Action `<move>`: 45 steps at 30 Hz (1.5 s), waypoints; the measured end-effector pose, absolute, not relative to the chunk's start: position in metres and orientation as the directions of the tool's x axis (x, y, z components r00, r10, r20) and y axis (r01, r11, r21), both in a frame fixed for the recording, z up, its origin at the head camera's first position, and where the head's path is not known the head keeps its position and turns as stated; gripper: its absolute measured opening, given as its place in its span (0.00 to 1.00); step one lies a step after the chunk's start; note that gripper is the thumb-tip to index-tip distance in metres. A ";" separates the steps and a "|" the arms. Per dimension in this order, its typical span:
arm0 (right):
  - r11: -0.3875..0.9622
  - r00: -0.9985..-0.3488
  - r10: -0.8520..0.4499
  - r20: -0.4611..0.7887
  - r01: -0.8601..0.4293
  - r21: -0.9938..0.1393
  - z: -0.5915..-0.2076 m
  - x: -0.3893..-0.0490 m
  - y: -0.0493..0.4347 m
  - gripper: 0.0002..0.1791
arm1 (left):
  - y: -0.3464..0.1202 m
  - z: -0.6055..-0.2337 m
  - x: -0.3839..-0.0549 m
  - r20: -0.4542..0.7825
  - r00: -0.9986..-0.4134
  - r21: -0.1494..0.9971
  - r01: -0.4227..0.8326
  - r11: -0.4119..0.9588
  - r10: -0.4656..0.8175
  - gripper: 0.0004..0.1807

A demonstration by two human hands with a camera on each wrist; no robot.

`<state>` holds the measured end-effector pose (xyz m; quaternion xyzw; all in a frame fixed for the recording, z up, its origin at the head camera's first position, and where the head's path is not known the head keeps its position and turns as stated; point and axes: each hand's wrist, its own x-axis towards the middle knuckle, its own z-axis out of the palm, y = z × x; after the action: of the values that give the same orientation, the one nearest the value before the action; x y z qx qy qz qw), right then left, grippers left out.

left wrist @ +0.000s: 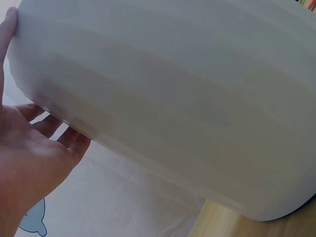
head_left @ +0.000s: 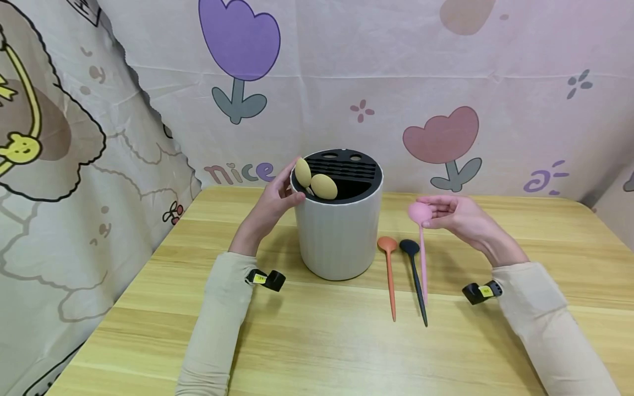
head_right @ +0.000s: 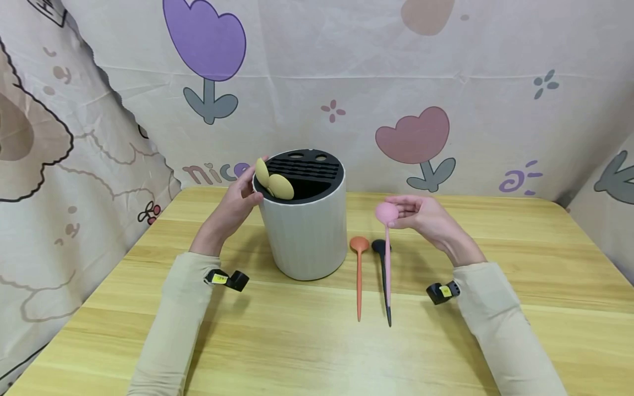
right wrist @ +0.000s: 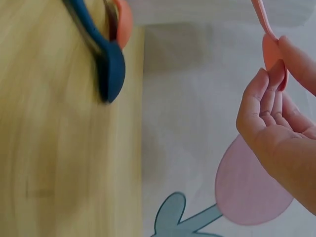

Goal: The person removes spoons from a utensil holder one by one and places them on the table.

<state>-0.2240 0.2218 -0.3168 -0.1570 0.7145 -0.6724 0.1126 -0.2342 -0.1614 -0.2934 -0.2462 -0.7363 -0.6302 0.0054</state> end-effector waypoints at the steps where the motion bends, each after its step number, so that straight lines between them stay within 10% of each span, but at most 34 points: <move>1: 0.054 -0.925 -0.377 0.042 -0.067 -0.996 -0.317 -0.224 0.224 0.24 | -0.161 -0.293 -0.234 0.318 -0.879 0.926 0.369 0.083 0.356 0.71; 13: 0.237 -0.926 -0.375 -0.045 -0.049 -0.970 -0.324 -0.221 0.245 0.36 | -0.162 -0.292 -0.233 0.326 -0.876 0.921 0.379 0.088 0.356 0.71; 45: 0.642 -0.909 -0.389 -0.149 -0.152 -0.751 -0.352 -0.226 0.257 0.33 | -0.160 -0.293 -0.234 0.315 -0.882 0.926 0.367 0.092 0.349 0.71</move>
<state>-0.2264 0.2568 -0.3525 -0.1512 0.8937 -0.3948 0.1503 -0.2337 -0.1597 -0.2933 -0.2425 -0.7388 -0.6288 0.0071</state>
